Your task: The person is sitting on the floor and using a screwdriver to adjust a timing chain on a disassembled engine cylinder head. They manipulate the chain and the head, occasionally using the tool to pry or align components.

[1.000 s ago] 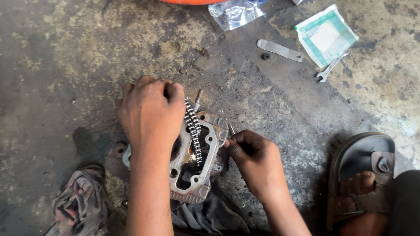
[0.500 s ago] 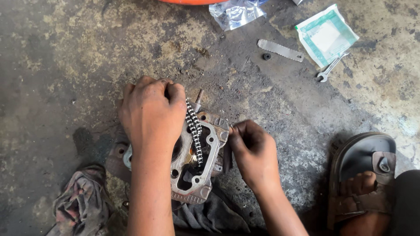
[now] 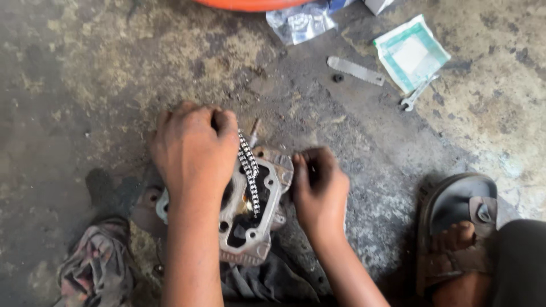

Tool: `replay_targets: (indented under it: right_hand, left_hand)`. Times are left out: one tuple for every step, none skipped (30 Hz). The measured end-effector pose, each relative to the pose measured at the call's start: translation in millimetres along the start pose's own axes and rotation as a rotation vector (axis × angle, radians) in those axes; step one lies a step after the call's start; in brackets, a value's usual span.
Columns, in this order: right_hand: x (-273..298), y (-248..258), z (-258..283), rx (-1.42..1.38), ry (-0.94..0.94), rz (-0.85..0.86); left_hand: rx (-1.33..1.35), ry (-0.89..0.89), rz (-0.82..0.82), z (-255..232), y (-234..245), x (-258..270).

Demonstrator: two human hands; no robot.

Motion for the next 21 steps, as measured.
replay_targets:
  right_hand:
    - [3.0,3.2,4.5,0.035,0.021,-0.017]
    - [5.1,4.2,8.3,0.069,0.043,-0.034]
    - [2.9,-0.1,10.1,0.058,0.054,-0.024]
    - [-5.2,-7.7,10.8,0.046,0.065,-0.014]
    - [-11.6,-9.9,11.4,0.039,0.084,-0.012]
    - [-10.5,-7.5,10.5,0.052,0.088,-0.016]
    - [-8.5,-5.5,10.2,0.064,0.092,-0.019]
    - [-6.6,-2.8,9.8,0.075,0.097,-0.023]
    - [-4.4,-1.6,9.9,0.072,0.084,-0.039]
    - [-0.8,0.1,9.7,0.069,0.071,-0.055]
    - [0.5,0.5,7.6,0.070,0.053,-0.072]
    - [-5.1,-3.6,14.7,0.057,0.161,-0.108]
    - [-9.6,-6.0,19.5,0.058,0.264,-0.135]
    - [-8.7,-5.4,24.7,0.058,0.367,-0.159]
    - [-11.2,-3.5,20.2,0.052,0.326,-0.163]
    - [-12.3,-2.1,17.0,0.045,0.286,-0.167]
    - [-12.8,-1.8,14.6,0.028,0.241,-0.169]
    - [-20.6,0.5,3.8,-0.165,0.087,-0.144]
    - [-28.8,2.2,-8.3,-0.357,-0.077,-0.116]
    - [-33.2,3.7,-20.0,-0.548,-0.244,-0.087]
    - [-36.6,9.8,-25.9,-0.539,-0.300,-0.055]
  left_hand:
    - [0.001,0.000,-0.020,0.6,0.9,-0.8]
    - [0.002,0.000,-0.041,0.3,0.8,-0.9]
    - [0.004,0.000,-0.050,0.8,1.6,1.8]
    - [-0.015,0.010,-0.010,4.4,-0.3,3.7]
    - [-0.024,0.020,0.024,5.7,-4.1,3.5]
    - [-0.032,0.031,0.059,6.3,-7.3,4.3]
    - [-0.020,0.024,0.048,4.7,-6.1,5.2]
    - [-0.007,0.017,0.038,3.2,-4.3,5.9]
    - [-0.001,0.005,0.017,3.1,-1.7,2.6]
    - [-0.009,0.002,-0.009,2.5,0.6,0.9]
    - [-0.015,-0.002,-0.029,0.5,1.6,2.0]
    - [-0.021,-0.006,-0.049,-0.5,2.0,2.4]
    - [-0.024,-0.002,-0.028,1.0,0.9,5.6]
    - [-0.028,0.002,-0.007,4.6,0.6,6.8]
    - [-0.020,0.008,0.001,4.9,-1.8,5.7]
    - [-0.018,0.003,-0.003,2.9,-2.7,5.9]
    - [-0.026,-0.007,-0.011,3.2,-1.0,5.6]
    - [-0.034,-0.017,-0.018,2.6,0.6,5.8]
    - [-0.027,-0.008,-0.020,3.5,2.4,7.4]
    - [-0.020,0.000,-0.022,3.8,3.4,8.7]
    - [-0.008,0.009,-0.032,3.3,3.4,6.8]
Point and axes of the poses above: each hand's wrist, its own x-axis away from the middle knuckle, its own y-axis out of the back of the hand, z = x × y, the point moved 8 cm from there along -x, towards the middle knuckle, and after that the axes turned 12 degrees about -z, right-handed, at the moved point
